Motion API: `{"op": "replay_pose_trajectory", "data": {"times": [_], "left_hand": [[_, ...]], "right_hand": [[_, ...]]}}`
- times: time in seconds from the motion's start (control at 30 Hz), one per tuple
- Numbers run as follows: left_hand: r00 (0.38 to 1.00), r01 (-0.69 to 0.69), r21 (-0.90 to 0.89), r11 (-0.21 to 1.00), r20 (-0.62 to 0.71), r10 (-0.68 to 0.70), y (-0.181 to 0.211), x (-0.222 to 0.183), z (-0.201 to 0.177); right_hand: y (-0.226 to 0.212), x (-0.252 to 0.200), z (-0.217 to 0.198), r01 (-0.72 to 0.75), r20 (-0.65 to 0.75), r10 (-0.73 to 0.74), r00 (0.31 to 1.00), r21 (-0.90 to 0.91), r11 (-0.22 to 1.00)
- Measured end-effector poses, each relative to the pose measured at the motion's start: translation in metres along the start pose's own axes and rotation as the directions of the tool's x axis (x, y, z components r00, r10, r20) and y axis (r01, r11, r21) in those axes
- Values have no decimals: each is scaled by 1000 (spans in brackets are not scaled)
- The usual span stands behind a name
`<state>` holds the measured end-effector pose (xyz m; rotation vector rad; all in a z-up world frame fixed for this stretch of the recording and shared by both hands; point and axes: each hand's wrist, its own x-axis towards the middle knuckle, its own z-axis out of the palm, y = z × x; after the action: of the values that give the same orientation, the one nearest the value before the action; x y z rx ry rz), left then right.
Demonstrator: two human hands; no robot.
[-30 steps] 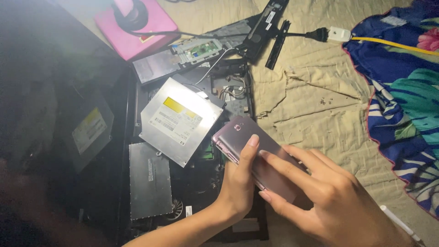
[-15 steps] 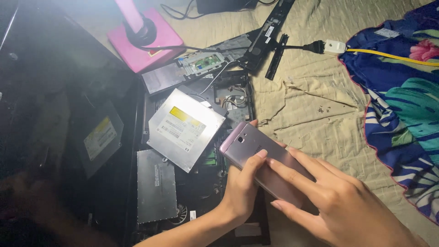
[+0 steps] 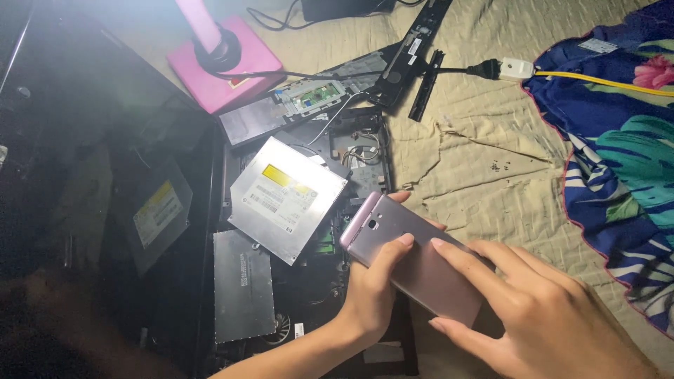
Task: Reassembling a smartphone by placing internal components into the frame and snapping on the back cover.
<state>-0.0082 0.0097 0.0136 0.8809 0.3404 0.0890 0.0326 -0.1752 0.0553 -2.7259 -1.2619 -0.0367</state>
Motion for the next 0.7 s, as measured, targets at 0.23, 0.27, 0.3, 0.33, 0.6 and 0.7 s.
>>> {"op": "replay_pose_trajectory", "data": {"times": [0.23,0.27,0.3,0.33,0.6,0.7], "left_hand": [[1000,-9,-45,999,19,10,4,0,2],[1000,-9,-44,999,20,10,4,1,3],[1000,6,-106,994,14,-5,4,3,4],[1000,23,-168,985,7,-22,4,4,4],[994,72,-212,975,-66,-87,5,6,4],[998,47,-268,962,-32,-58,-5,9,-2]], "right_hand": [[7,-8,3,-22,-15,21,1000,-18,1000],[8,-8,6,-23,-17,23,1000,-18,1000],[10,-8,9,-45,30,46,998,-15,999],[11,-8,12,-69,80,70,994,-13,998],[28,14,7,73,115,-105,988,249,966],[22,15,4,127,49,-144,988,259,958]]}}
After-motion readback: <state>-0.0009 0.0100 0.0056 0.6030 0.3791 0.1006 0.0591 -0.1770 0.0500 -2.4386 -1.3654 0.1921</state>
